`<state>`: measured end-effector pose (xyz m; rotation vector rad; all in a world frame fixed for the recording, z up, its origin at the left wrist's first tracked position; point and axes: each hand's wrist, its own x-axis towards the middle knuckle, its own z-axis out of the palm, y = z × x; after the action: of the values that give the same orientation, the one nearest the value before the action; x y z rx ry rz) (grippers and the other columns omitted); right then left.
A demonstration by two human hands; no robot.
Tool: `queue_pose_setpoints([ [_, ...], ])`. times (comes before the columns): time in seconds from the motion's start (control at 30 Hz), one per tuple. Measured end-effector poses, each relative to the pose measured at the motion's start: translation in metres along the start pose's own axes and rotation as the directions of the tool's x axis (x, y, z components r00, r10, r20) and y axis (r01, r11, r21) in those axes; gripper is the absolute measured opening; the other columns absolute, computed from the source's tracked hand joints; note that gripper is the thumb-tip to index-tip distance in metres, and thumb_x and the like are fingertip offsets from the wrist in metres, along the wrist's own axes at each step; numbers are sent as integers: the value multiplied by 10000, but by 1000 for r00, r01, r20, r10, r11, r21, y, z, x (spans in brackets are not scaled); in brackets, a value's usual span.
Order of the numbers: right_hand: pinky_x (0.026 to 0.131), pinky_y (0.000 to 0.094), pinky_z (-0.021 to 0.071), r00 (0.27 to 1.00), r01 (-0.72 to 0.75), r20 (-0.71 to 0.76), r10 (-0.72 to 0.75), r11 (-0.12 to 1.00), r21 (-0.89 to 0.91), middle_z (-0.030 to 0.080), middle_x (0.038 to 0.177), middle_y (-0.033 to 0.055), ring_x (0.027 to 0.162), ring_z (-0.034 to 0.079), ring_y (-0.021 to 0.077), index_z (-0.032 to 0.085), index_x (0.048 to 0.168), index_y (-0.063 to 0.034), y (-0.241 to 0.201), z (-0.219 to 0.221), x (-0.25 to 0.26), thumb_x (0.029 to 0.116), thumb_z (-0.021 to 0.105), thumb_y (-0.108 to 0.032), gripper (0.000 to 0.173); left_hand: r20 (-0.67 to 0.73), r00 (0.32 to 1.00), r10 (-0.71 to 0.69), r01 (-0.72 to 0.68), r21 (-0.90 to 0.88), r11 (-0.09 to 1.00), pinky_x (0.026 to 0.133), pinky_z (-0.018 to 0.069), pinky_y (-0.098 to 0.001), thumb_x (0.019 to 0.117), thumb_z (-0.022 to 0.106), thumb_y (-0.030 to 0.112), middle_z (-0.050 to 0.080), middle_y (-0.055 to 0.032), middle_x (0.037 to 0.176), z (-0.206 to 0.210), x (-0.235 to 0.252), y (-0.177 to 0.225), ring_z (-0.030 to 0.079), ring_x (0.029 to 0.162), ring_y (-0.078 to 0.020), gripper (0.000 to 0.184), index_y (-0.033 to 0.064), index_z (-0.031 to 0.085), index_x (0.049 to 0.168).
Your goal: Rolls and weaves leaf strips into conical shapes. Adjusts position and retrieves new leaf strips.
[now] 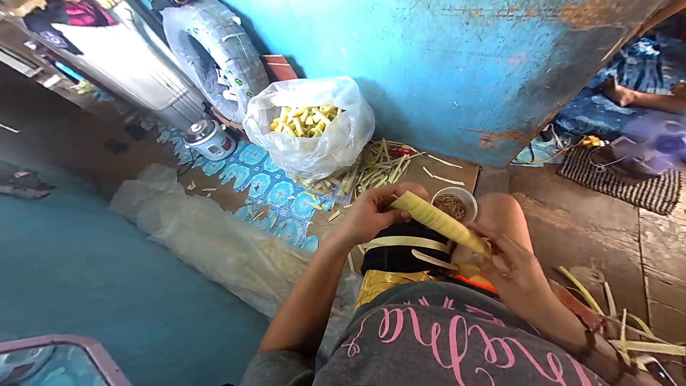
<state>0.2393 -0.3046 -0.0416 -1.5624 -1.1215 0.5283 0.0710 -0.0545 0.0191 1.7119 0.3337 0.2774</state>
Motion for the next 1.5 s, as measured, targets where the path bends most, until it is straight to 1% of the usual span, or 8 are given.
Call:
queue_pose_setpoints([
  [0.17,460,156,500,845,-517,248,473,610,600,717,759,-3,519,606,23,629,1273,-102,-18,-7,0,1120,249,-230,430,72,996,55,-53,-32,998,832,605,-277,932,664,-50,729,-22,930,-1,0,1,710,845,-83,210,9,654,1133],
  [0.33,802,212,551,992,115,-32,-119,986,-118,694,1137,99,922,653,62,602,1354,23,5,-4,-9,1056,529,-378,505,28,999,16,-14,-50,999,783,609,-261,920,663,-74,727,-14,888,-1,2,4,709,792,-78,259,19,642,1161],
  [0.5,538,216,589,836,-517,511,201,602,608,757,848,12,615,695,77,642,1328,-235,-10,-23,-9,1079,438,-465,395,118,988,102,-97,-47,994,793,602,-256,940,651,-32,721,3,882,-6,1,1,696,809,-63,146,17,666,1076],
  [0.73,539,244,576,726,-570,681,99,641,514,662,1129,59,677,657,120,120,1643,-284,-28,-13,35,1054,467,-302,683,219,973,77,-67,-53,996,799,600,-253,984,619,24,717,29,872,22,11,-3,696,806,-40,77,11,660,1047],
  [1.0,495,212,534,771,-595,570,285,641,484,658,990,17,588,602,84,187,1627,-293,-5,-41,26,1035,461,-298,652,-680,730,-70,-159,-268,950,507,374,-173,1119,207,349,429,157,597,-72,-20,-42,410,516,16,403,270,458,814],
  [1.1,497,207,537,808,-573,494,322,629,526,659,994,19,585,605,83,238,1601,-303,15,-60,16,1008,539,-371,669,-857,513,56,396,294,870,634,492,-310,1128,288,242,530,-51,770,-146,-62,-86,542,661,-148,364,27,567,1038],
  [1.23,525,264,557,847,-469,344,405,874,127,616,1002,43,604,601,104,162,1650,-260,10,-58,15,1059,458,-285,661,-794,531,-296,838,441,321,1067,300,-777,928,768,246,461,-377,1448,-153,-91,-89,426,1338,-595,682,-2,471,1490],
  [1.5,988,439,537,933,116,359,7,940,-321,583,1390,193,1156,644,256,355,1603,-136,-16,1,45,1079,467,-310,563,-241,947,213,-56,528,847,979,536,-463,917,759,349,603,-134,1307,15,-12,-13,598,1205,-233,398,65,687,1186],
])
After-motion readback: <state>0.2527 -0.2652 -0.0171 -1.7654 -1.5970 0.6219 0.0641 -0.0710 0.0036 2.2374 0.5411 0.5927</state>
